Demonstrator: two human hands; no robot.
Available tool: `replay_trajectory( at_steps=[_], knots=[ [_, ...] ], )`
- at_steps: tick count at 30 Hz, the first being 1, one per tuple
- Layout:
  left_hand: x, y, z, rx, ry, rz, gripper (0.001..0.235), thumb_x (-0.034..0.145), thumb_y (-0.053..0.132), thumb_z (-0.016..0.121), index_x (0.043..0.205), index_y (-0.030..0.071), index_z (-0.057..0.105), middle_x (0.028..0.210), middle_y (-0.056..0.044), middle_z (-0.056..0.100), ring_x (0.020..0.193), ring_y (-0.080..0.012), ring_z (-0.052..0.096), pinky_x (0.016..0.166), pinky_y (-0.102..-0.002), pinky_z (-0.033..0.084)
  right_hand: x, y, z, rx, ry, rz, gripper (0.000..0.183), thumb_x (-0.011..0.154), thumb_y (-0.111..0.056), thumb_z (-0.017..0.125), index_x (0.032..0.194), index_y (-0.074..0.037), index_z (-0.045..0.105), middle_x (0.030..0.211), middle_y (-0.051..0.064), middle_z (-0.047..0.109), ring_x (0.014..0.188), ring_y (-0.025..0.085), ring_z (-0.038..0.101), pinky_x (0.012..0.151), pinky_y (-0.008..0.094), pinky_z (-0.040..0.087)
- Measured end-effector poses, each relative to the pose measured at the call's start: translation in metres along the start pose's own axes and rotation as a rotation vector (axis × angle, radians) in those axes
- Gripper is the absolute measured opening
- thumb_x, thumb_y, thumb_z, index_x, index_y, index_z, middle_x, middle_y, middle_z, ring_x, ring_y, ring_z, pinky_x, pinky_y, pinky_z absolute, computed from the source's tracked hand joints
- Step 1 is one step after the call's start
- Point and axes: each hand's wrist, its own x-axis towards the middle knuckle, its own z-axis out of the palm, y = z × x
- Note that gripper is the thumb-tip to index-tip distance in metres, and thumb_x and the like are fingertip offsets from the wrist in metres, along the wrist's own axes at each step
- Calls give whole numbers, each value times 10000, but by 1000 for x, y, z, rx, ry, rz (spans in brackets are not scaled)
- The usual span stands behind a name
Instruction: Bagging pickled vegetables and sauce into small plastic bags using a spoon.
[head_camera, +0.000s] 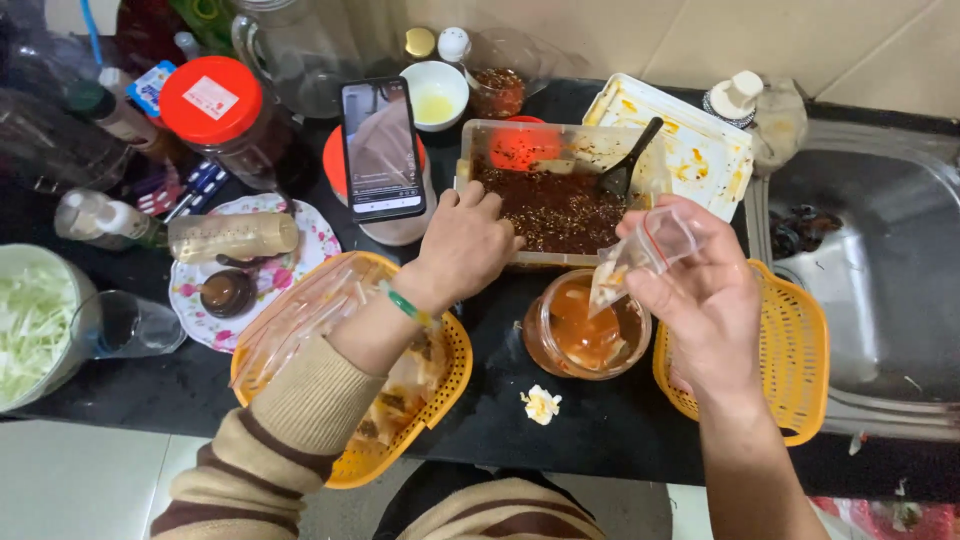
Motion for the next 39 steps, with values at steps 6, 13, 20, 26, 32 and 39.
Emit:
replay_trajectory(
  at_steps=[6, 13, 20, 26, 32, 39],
  knots=[
    [-26, 45, -126, -601, 191, -77, 384, 1020, 387, 574, 1226, 64, 603, 1167, -152, 600, 1083, -326, 549, 850, -455, 432, -7, -4, 16, -61, -64, -120, 614, 904, -11, 746, 1455, -81, 484, 1325, 128, 674, 1185, 234, 708, 1069, 388, 640],
    [-23, 83, -144, -738, 431, -234, 487, 969, 480, 602, 1210, 59, 557, 1151, -137, 593, 1060, -311, 571, 899, -421, 439, -16, -10, 42, -58, -95, -77, 712, 872, -137, 793, 1483, -51, 438, 1284, 110, 660, 1066, 201, 687, 913, 307, 611],
    [-38, 86, -168, -1449, 344, -507, 217, 999, 230, 645, 1112, 62, 724, 1041, -54, 681, 937, -152, 696, 797, -299, 649, -21, 0, 31, -44, -50, -74, 236, 1006, -179, 685, 1213, -65, 678, 1143, 56, 738, 935, 104, 669, 833, 226, 576],
    [-55, 89, -165, -1255, 421, -484, 113, 1002, 191, 679, 1028, 95, 733, 994, -18, 696, 882, -100, 663, 798, -233, 531, -24, 1, 31, -105, -49, -115, 153, 1021, -189, 676, 1090, -54, 698, 1006, 43, 748, 875, 92, 666, 792, 217, 559],
    [-81, 95, -169, -1175, 459, -469, 118, 1003, 200, 659, 978, 89, 690, 960, -33, 686, 897, -146, 668, 834, -281, 526, -35, 3, 44, -122, -156, -226, 127, 1029, -167, 638, 1039, -46, 673, 1004, 69, 709, 898, 137, 655, 815, 252, 535],
    [-133, 99, -161, -1197, 468, -621, 28, 943, 78, 736, 932, 72, 712, 889, -29, 720, 836, -124, 678, 743, -232, 540, -43, 0, 75, -175, -505, -307, 63, 990, -97, 666, 979, -39, 686, 933, 101, 706, 861, 194, 694, 815, 292, 566]
  ],
)
